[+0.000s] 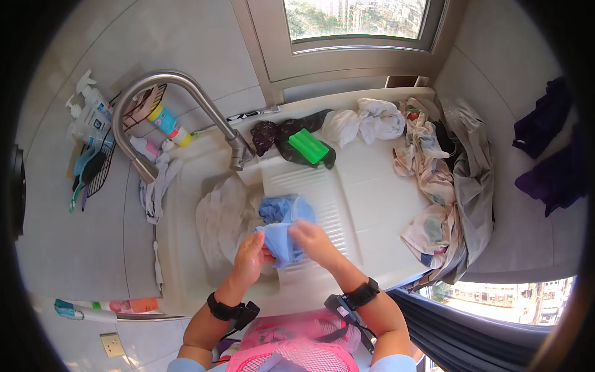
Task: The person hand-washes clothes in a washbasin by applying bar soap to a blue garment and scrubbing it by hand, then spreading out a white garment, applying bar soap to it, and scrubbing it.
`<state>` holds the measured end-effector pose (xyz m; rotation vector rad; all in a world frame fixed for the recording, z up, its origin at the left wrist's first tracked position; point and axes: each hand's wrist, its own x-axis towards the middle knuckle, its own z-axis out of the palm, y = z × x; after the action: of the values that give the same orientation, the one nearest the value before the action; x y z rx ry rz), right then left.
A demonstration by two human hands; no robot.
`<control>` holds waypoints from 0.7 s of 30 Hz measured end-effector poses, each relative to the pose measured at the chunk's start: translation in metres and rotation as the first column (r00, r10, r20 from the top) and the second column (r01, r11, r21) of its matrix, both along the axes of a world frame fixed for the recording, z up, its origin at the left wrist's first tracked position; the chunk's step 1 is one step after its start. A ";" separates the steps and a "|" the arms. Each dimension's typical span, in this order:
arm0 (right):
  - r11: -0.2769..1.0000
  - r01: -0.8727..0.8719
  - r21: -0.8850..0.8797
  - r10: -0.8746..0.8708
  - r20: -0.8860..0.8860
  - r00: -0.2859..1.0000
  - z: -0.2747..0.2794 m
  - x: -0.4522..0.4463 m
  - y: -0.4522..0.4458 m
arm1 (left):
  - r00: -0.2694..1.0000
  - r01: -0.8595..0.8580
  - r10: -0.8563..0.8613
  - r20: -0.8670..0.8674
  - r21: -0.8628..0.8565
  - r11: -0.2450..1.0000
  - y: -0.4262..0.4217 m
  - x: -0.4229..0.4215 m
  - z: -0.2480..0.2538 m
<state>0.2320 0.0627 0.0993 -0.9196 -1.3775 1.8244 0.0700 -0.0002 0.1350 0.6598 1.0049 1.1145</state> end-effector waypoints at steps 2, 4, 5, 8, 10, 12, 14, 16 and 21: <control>0.987 0.055 -0.153 -0.072 -0.112 0.991 0.003 0.000 0.003 | 0.989 -0.059 0.070 -0.133 0.089 0.994 -0.002 0.002 -0.001; 0.963 0.084 -0.255 -0.137 -0.196 0.971 0.012 -0.003 0.005 | 0.958 -0.118 0.169 -0.233 0.220 0.968 -0.001 0.007 -0.008; 0.963 0.085 -0.255 -0.126 -0.149 0.981 0.012 -0.004 0.005 | 0.947 -0.181 0.232 -0.223 0.227 0.957 0.000 0.006 -0.013; 0.980 0.126 -0.154 -0.125 0.016 0.992 0.006 -0.009 0.007 | 0.926 -0.361 0.373 -0.057 0.154 0.920 0.007 0.003 -0.023; 0.982 0.181 0.055 -0.188 0.150 0.971 -0.001 -0.019 0.008 | 0.877 -0.425 0.422 0.230 -0.040 0.904 0.017 0.004 -0.022; 0.898 0.343 0.276 -0.376 0.076 0.923 0.012 -0.037 0.002 | 0.863 -0.391 0.448 0.235 -0.251 0.886 0.025 0.014 -0.009; 0.765 0.312 0.563 -0.375 -0.005 0.927 0.024 -0.061 -0.010 | 0.931 -0.328 0.343 0.122 -0.125 0.936 0.025 0.016 -0.006; 0.597 0.126 0.792 -0.288 0.065 0.956 0.012 -0.078 -0.027 | 0.978 -0.208 0.208 0.016 0.105 0.972 0.016 0.012 -0.013; 0.535 -0.077 0.841 -0.461 0.367 0.808 -0.085 -0.103 0.007 | 0.862 -0.233 0.338 0.378 -0.297 0.926 0.034 0.023 -0.068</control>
<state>0.1294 0.0694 0.0145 -1.0206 -2.0989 0.4910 0.0926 0.0339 0.0667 0.0537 0.8544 1.3011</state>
